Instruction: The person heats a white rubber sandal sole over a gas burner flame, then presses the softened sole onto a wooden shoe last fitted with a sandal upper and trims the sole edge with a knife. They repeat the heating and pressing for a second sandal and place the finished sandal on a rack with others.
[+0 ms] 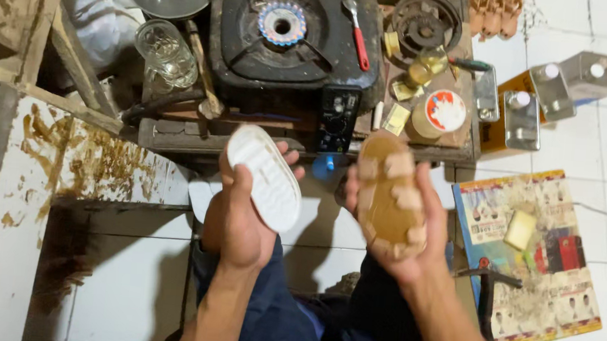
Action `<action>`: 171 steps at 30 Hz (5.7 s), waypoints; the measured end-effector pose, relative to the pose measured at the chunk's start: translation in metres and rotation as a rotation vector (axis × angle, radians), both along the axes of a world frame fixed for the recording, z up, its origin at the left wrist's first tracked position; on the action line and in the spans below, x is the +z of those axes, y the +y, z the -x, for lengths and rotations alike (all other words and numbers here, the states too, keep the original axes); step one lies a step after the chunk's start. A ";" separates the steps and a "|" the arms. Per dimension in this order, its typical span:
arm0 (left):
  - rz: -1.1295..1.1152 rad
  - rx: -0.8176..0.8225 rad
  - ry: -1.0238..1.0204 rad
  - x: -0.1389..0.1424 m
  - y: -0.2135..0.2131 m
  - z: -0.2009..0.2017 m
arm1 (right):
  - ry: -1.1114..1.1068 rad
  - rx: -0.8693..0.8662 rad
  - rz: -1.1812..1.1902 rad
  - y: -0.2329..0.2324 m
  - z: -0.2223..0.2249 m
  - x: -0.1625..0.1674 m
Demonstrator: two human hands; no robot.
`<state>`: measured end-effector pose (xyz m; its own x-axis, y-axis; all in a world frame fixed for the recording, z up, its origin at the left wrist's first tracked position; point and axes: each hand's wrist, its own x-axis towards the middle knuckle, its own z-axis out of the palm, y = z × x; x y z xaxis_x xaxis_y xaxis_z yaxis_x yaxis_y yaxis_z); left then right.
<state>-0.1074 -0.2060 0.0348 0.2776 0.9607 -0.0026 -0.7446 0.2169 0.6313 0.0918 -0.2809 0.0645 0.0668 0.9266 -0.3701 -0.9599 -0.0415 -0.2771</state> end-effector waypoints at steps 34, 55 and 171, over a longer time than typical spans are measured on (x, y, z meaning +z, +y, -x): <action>-0.016 -0.125 0.157 0.032 -0.139 0.007 | -1.423 -0.069 -0.139 -0.129 0.086 0.011; -0.010 0.003 0.360 0.019 -0.135 0.005 | -1.356 0.048 -0.010 -0.117 0.087 0.006; 0.162 0.012 0.391 0.001 -0.133 0.007 | -1.215 0.144 0.080 -0.106 0.081 -0.015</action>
<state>-0.1142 -0.3387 0.0357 0.2146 0.9423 -0.2571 -0.4585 0.3296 0.8253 0.0110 -0.3868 0.0499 0.3069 0.9316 -0.1947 -0.0646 -0.1837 -0.9809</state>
